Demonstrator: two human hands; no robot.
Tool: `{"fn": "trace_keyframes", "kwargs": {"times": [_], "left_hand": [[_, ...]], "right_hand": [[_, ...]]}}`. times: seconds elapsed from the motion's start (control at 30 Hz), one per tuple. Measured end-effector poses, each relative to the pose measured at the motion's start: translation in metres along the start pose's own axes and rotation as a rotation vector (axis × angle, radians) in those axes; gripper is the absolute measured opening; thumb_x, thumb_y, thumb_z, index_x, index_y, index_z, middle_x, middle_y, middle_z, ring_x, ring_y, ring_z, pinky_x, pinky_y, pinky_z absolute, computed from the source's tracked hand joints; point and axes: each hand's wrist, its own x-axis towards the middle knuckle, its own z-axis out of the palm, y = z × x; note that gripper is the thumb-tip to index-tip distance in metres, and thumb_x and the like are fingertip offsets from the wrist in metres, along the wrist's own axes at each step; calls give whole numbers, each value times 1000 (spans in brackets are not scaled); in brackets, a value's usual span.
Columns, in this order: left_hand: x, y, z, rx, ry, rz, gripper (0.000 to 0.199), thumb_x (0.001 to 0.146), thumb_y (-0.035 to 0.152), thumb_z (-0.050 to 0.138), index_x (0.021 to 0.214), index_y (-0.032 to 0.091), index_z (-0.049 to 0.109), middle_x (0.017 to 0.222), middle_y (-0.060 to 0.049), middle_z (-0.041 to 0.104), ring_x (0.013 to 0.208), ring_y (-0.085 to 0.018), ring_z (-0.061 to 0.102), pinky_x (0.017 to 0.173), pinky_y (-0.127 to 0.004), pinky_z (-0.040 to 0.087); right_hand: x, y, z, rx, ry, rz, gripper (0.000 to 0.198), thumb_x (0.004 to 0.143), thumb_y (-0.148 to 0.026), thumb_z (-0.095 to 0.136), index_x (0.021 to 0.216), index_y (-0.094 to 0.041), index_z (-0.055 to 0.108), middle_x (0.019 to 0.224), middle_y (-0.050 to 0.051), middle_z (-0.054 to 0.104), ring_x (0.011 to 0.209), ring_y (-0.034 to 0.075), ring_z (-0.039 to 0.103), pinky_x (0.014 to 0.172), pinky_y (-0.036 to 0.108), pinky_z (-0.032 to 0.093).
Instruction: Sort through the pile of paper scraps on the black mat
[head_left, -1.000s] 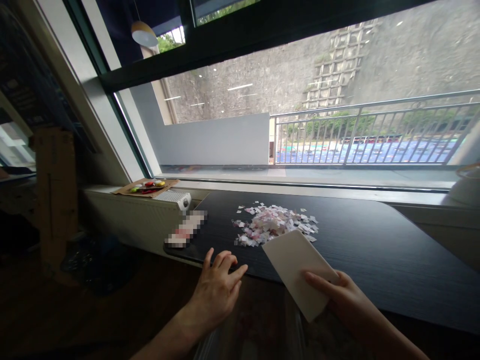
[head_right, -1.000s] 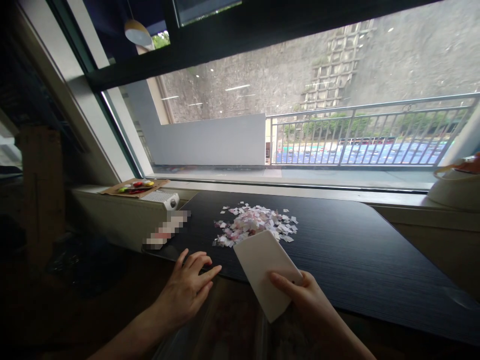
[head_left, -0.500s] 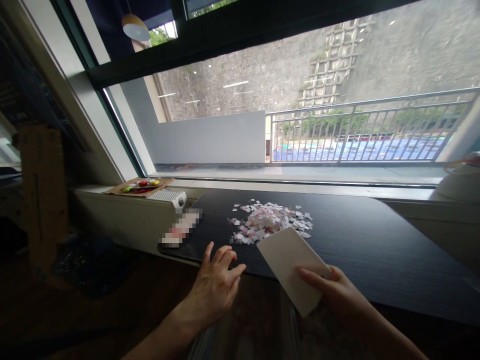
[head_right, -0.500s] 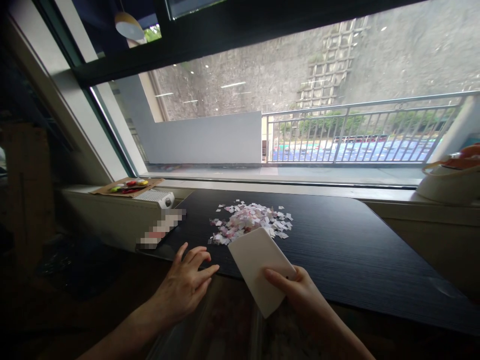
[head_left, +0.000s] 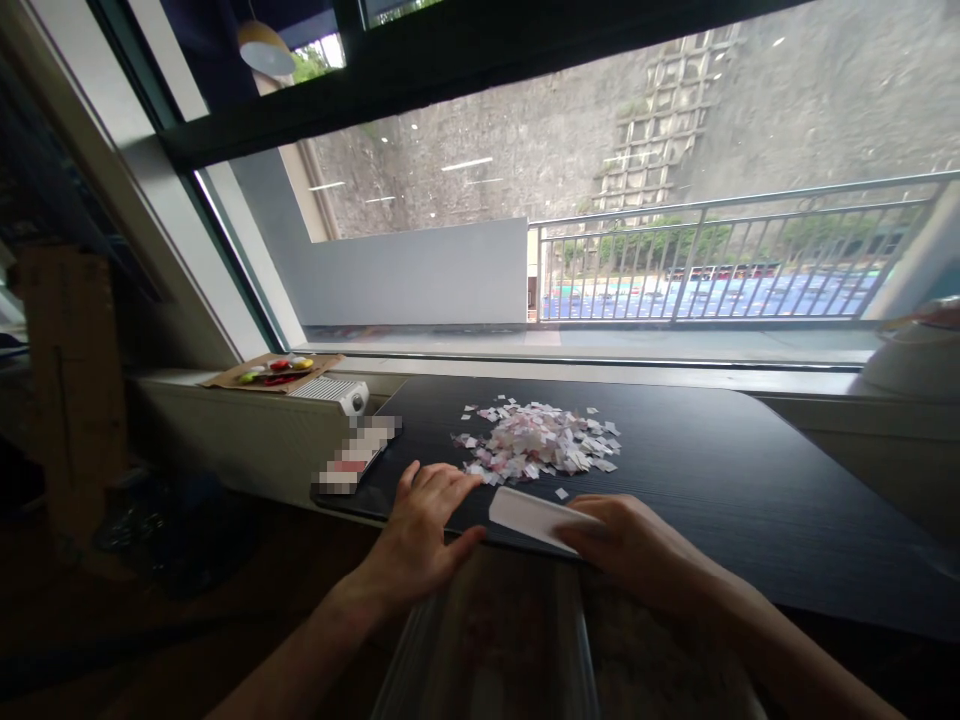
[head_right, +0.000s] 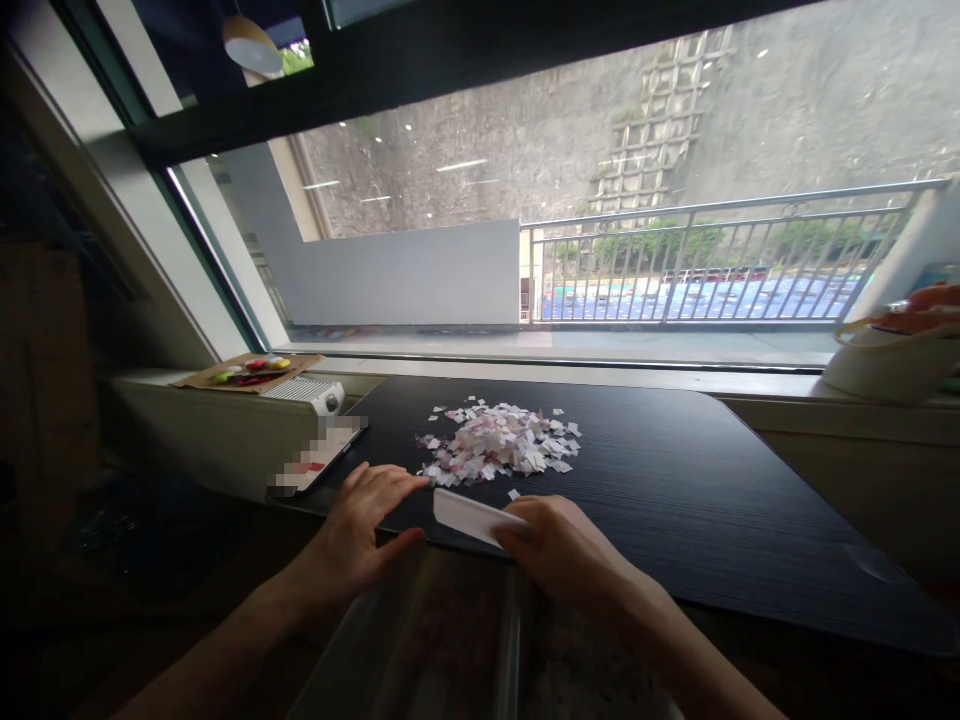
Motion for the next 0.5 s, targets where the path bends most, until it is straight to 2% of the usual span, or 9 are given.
{"fn": "trace_keyframes", "kwargs": {"times": [0.1,0.17,0.23,0.33,0.5], "left_hand": [[12,-1,1,-129,-137,40,25,88,39,50,98,24,66,96,-4,67,98,-21,55,108,-55,18],[17,-3,6,-166,-154,34,26,90,36,46,86,22,67,85,-2,68,91,-19,57,107,-53,18],[19,-7,10,-159,-138,14,25,89,34,46,82,21,66,82,-2,68,87,-18,58,106,-51,22],[18,-11,13,-119,-140,4,20,86,28,48,76,20,64,76,-1,67,79,-17,59,104,-49,28],[12,-13,17,-94,-120,68,18,85,25,49,75,19,63,72,0,65,74,-14,59,104,-45,31]], "right_hand": [[13,-7,1,-109,-39,-68,23,81,-19,49,72,-15,69,68,2,65,61,13,51,58,23,35],[21,0,9,-56,-24,-46,21,80,-21,51,77,-14,71,66,1,64,60,12,50,56,22,34],[28,12,20,85,11,-8,20,78,-27,55,81,-14,70,61,-2,59,56,11,47,51,20,32],[30,23,33,159,94,51,23,78,-31,54,70,-12,66,57,-3,53,55,10,44,50,20,32],[22,13,31,23,26,41,22,77,-26,53,57,-16,52,55,-4,48,54,10,43,49,20,30]]}}
